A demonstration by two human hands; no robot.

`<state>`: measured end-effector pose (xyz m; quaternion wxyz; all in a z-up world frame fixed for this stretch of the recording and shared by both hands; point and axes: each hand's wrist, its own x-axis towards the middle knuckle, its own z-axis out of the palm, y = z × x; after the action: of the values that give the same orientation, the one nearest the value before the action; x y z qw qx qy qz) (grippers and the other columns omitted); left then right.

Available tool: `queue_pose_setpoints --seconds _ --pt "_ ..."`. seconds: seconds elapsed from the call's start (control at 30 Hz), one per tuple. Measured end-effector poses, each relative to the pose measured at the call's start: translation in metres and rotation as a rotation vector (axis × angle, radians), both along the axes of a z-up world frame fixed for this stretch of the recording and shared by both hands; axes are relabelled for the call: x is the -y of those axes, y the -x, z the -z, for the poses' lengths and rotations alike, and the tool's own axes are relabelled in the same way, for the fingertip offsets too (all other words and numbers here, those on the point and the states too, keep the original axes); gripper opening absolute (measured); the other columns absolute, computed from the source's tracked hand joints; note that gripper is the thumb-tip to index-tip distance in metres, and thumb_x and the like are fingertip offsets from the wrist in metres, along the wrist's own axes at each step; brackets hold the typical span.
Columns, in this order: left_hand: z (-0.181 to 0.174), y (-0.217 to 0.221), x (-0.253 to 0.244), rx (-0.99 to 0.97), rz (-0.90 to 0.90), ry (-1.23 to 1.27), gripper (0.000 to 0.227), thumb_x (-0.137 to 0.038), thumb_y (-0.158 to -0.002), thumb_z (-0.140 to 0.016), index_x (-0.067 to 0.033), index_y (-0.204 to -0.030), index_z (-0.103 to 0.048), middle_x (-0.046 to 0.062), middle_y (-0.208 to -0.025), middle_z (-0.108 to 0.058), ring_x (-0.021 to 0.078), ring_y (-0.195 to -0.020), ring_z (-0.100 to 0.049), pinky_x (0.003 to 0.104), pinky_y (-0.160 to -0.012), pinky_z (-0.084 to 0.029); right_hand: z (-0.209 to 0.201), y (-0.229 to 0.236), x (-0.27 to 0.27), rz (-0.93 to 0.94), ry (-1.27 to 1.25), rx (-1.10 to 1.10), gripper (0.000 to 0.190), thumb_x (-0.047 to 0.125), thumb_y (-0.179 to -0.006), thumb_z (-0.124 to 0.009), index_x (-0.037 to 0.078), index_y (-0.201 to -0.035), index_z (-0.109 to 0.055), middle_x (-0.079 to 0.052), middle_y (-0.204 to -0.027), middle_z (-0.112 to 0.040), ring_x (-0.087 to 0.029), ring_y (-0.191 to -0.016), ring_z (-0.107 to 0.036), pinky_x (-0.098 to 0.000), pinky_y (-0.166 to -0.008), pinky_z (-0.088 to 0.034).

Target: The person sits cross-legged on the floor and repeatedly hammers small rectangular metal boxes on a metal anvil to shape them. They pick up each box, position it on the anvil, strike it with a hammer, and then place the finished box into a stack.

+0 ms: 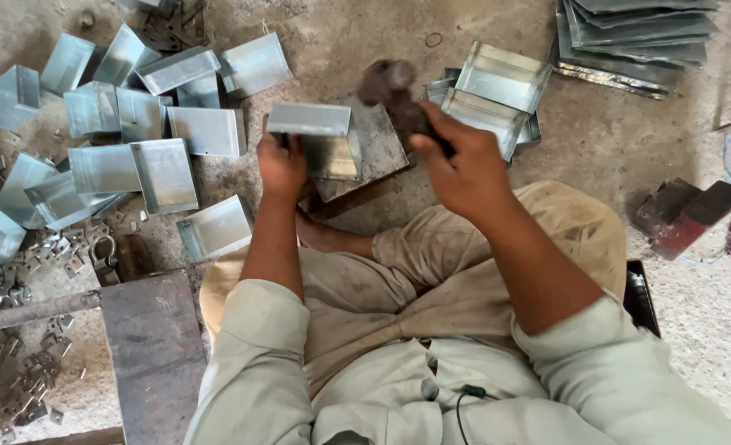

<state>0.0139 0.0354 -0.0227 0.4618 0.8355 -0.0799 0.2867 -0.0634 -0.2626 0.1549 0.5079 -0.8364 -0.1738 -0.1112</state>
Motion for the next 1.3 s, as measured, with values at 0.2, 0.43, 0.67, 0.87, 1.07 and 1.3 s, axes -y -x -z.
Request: queue_pose_setpoints --seconds 0.2,0.43,0.67,0.87,1.07,1.3 --pt "0.001 0.005 0.006 -0.136 -0.07 -0.025 0.023 -0.006 -0.103 -0.061 -0.001 -0.125 -0.061 0.023 -0.104 -0.076 0.0411 -0.1 -0.073 0.043 -0.082 -0.059 0.026 -0.005 0.005 0.003 -0.169 -0.041 0.049 0.019 -0.11 -0.065 0.002 -0.154 -0.052 -0.009 -0.088 -0.064 -0.011 -0.073 -0.054 -0.0278 -0.067 -0.047" --pt "0.005 0.015 -0.003 -0.269 -0.062 0.054 0.027 -0.017 -0.104 -0.062 0.0007 -0.125 -0.06 0.023 -0.098 -0.073 0.0413 -0.092 -0.074 0.047 -0.08 -0.057 0.063 -0.03 0.013 0.091 0.145 -0.237 0.046 0.022 -0.097 -0.074 0.012 -0.14 -0.065 -0.013 -0.077 -0.069 -0.015 -0.06 -0.058 -0.0318 -0.062 -0.049" --pt "0.029 0.019 -0.024 -0.558 0.004 -0.256 0.057 -0.023 -0.084 -0.08 0.0013 -0.132 -0.06 0.028 -0.127 -0.063 0.0432 -0.12 -0.059 0.048 -0.107 -0.047 0.072 -0.031 0.021 0.1 0.011 -0.203 0.044 0.028 -0.101 -0.073 0.005 -0.138 -0.066 -0.006 -0.075 -0.067 -0.009 -0.064 -0.055 -0.0276 -0.059 -0.046" --pt "0.02 0.023 -0.014 -0.647 -0.022 -0.303 0.069 -0.029 -0.082 -0.082 -0.0014 -0.139 -0.055 0.026 -0.144 -0.05 0.045 -0.138 -0.036 0.048 -0.119 -0.032 0.074 -0.022 0.017 -0.035 -0.25 -0.088 0.028 0.033 -0.109 -0.066 0.006 -0.117 -0.07 0.001 -0.076 -0.061 -0.006 -0.068 -0.055 -0.0246 -0.062 -0.045" --pt "0.002 0.027 -0.009 -0.64 -0.028 -0.3 0.065 -0.03 -0.085 -0.079 0.0007 -0.137 -0.055 0.03 -0.139 -0.053 0.0479 -0.134 -0.042 0.05 -0.114 -0.037 0.097 -0.037 -0.008 -0.035 0.135 -0.075 0.036 0.028 -0.106 -0.071 0.006 -0.134 -0.069 -0.01 -0.081 -0.069 -0.01 -0.066 -0.061 -0.0285 -0.062 -0.049" --pt "-0.02 0.025 -0.02 -0.793 -0.015 0.213 0.074 -0.029 -0.089 -0.068 -0.0055 -0.153 -0.041 0.026 -0.147 -0.055 0.0366 -0.133 -0.058 0.039 -0.109 -0.047 0.11 -0.046 -0.003 0.034 0.138 -0.314 0.047 0.027 -0.101 -0.071 0.007 -0.142 -0.062 -0.008 -0.076 -0.069 -0.012 -0.065 -0.062 -0.0307 -0.061 -0.049"
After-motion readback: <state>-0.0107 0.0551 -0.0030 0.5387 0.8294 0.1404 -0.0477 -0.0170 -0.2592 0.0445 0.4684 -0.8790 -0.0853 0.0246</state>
